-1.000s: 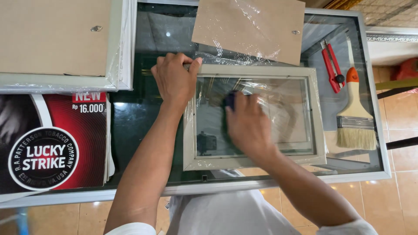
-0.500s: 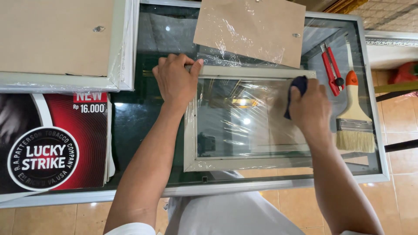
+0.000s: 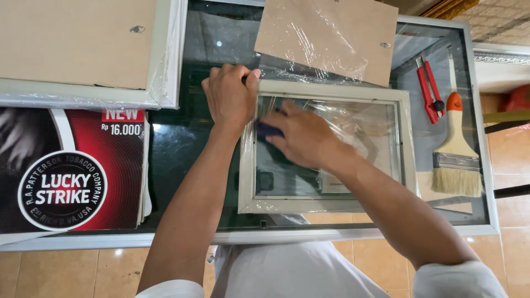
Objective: Cleaning a glass picture frame with a cloth.
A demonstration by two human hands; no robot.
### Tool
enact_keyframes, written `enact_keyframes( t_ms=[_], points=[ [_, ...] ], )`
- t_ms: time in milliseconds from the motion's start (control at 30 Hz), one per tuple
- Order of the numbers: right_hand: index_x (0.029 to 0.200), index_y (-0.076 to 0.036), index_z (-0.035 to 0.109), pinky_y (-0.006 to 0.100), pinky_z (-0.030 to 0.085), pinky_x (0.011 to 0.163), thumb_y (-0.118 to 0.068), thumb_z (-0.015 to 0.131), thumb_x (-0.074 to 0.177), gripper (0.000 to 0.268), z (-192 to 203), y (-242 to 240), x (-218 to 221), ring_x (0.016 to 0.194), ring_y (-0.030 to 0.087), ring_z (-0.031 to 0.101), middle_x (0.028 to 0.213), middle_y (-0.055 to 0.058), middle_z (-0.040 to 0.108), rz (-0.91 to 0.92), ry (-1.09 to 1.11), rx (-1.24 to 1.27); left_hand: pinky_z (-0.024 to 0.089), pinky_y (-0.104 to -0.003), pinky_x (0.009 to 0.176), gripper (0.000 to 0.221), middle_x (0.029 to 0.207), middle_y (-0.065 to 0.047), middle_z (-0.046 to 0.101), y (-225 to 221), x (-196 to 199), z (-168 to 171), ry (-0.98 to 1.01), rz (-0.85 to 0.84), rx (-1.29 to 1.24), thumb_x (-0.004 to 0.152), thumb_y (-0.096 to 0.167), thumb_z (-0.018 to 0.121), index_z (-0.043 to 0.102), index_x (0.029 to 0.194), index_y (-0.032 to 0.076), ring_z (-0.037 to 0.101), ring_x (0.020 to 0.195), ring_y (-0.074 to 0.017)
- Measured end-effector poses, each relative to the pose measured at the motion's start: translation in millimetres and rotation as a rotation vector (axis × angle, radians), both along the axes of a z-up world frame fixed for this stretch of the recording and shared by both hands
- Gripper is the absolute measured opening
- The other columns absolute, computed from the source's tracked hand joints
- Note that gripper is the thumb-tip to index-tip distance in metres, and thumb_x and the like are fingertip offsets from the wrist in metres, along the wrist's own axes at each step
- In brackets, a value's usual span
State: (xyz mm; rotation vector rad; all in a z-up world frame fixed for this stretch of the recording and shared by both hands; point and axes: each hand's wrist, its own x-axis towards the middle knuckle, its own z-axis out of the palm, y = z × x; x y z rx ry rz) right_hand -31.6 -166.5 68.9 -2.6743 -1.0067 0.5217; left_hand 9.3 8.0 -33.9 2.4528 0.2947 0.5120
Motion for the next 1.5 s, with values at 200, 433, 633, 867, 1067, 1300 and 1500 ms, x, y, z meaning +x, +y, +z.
enact_keyframes(
  t_ms=[200, 433, 633, 867, 1067, 1300, 1500],
  points=[
    [0.134, -0.028, 0.060, 0.057, 0.059, 0.076, -0.036, 0.061, 0.096, 0.038, 4, -23, -85, 0.094, 0.046, 0.070, 0.114, 0.013, 0.056, 0.166, 0.105, -0.157, 0.038, -0.044, 0.094, 0.031, 0.086, 0.002, 0.061, -1, 0, 8, 0.056, 0.010, -0.016, 0.101, 0.049, 0.061, 0.070, 0.084, 0.024, 0.058, 0.099, -0.0228],
    [0.132, -0.022, 0.064, 0.062, 0.057, 0.084, -0.034, 0.060, 0.096, 0.038, 32, -10, -24, 0.100, 0.054, 0.068, 0.114, 0.021, 0.061, 0.036, 0.225, -0.076, 0.038, -0.042, 0.094, 0.032, 0.086, 0.002, 0.060, 0, -1, 5, 0.026, 0.023, -0.002, 0.101, 0.049, 0.062, 0.070, 0.085, 0.023, 0.059, 0.100, -0.0222],
    [0.131, -0.027, 0.064, 0.055, 0.059, 0.078, -0.036, 0.064, 0.095, 0.037, -19, 5, 34, 0.095, 0.045, 0.071, 0.108, 0.012, 0.058, -0.162, -0.117, -0.053, 0.040, -0.041, 0.096, 0.027, 0.086, 0.000, 0.061, 3, -5, 11, -0.010, -0.020, -0.010, 0.095, 0.048, 0.072, 0.070, 0.084, 0.023, 0.059, 0.101, -0.0244],
    [0.130, -0.033, 0.066, 0.057, 0.058, 0.083, -0.038, 0.063, 0.093, 0.037, -1, -78, 39, 0.100, 0.047, 0.072, 0.112, 0.014, 0.063, -0.396, -0.102, -0.286, 0.042, -0.046, 0.097, 0.026, 0.084, -0.003, 0.062, 1, -9, 20, -0.070, -0.054, -0.122, 0.086, 0.042, 0.085, 0.072, 0.083, 0.020, 0.061, 0.099, -0.0284],
    [0.132, -0.017, 0.070, 0.052, 0.054, 0.086, -0.029, 0.066, 0.095, 0.039, 4, -174, 25, 0.101, 0.044, 0.068, 0.115, 0.021, 0.070, -0.698, -0.146, -0.207, 0.039, -0.045, 0.095, 0.025, 0.087, -0.003, 0.065, -1, -9, 25, -0.008, -0.039, -0.072, 0.089, 0.041, 0.083, 0.074, 0.083, 0.018, 0.058, 0.094, -0.0250],
    [0.126, -0.005, 0.068, 0.052, 0.050, 0.079, -0.018, 0.071, 0.096, 0.033, -33, -188, 3, 0.090, 0.045, 0.062, 0.109, 0.026, 0.063, -0.728, -0.468, 0.131, 0.039, -0.042, 0.091, 0.024, 0.089, -0.003, 0.067, 0, -12, 27, -0.040, -0.067, 0.023, 0.095, 0.036, 0.077, 0.076, 0.084, 0.016, 0.057, 0.088, -0.0241],
    [0.130, -0.020, 0.066, 0.059, 0.051, 0.091, -0.039, 0.068, 0.099, 0.037, -51, -208, 13, 0.107, 0.051, 0.064, 0.114, 0.018, 0.060, -0.803, -0.357, 0.035, 0.039, -0.046, 0.095, 0.017, 0.090, -0.002, 0.062, 6, -9, 6, -0.094, -0.092, -0.045, 0.095, 0.039, 0.079, 0.074, 0.092, 0.022, 0.060, 0.097, -0.0257]
  ],
)
